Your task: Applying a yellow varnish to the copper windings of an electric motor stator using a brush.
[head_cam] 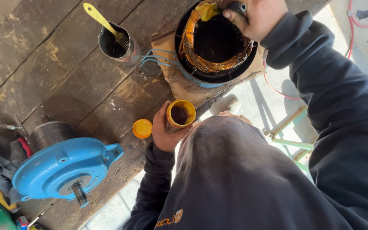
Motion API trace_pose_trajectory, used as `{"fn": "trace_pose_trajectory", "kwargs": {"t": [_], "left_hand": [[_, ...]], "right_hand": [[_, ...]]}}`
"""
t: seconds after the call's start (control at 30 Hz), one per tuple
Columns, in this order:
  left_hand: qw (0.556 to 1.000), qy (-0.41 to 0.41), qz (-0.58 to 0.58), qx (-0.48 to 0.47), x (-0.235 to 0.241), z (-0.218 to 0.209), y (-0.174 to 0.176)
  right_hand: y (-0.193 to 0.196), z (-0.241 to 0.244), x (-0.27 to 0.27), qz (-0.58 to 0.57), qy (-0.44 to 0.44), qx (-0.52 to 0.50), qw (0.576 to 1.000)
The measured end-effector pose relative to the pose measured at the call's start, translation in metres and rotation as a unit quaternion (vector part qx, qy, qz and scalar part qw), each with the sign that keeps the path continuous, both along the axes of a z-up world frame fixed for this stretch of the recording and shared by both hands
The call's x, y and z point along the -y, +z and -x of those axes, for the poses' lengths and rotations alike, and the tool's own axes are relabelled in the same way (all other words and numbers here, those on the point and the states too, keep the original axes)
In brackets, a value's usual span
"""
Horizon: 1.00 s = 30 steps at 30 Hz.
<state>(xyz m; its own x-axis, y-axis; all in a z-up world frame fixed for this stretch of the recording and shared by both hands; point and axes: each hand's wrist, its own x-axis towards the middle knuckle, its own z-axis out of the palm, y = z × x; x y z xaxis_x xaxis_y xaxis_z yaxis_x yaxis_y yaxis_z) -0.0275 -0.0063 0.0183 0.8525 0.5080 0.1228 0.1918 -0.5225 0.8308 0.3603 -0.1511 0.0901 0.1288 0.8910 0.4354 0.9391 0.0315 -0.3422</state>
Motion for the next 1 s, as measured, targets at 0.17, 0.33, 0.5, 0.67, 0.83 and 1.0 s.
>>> {"fn": "trace_pose_trajectory", "kwargs": {"t": [0.17, 0.33, 0.5, 0.67, 0.83, 1.0], "left_hand": [[0.998, 0.038, 0.046, 0.037, -0.003, 0.002, -0.013], [0.997, 0.013, 0.068, 0.038, -0.004, 0.000, -0.010], [0.998, 0.017, 0.049, 0.040, -0.007, -0.002, -0.011], [0.995, 0.008, 0.089, 0.040, -0.006, 0.002, -0.014], [0.994, 0.023, 0.101, 0.043, -0.003, 0.008, -0.016], [0.997, 0.047, 0.050, 0.044, -0.003, 0.013, -0.017]], "right_hand": [[0.020, 0.029, 0.002, 0.059, 0.000, 0.105, 0.993], [0.026, 0.024, -0.009, 0.042, 0.073, 0.305, 0.949], [0.024, 0.028, -0.015, 0.204, -0.004, 0.374, 0.905], [0.022, 0.025, -0.024, 0.199, 0.019, 0.389, 0.899], [0.011, 0.004, -0.036, 0.191, 0.043, 0.302, 0.933], [-0.039, -0.012, -0.055, 0.187, -0.014, 0.245, 0.951]]}}
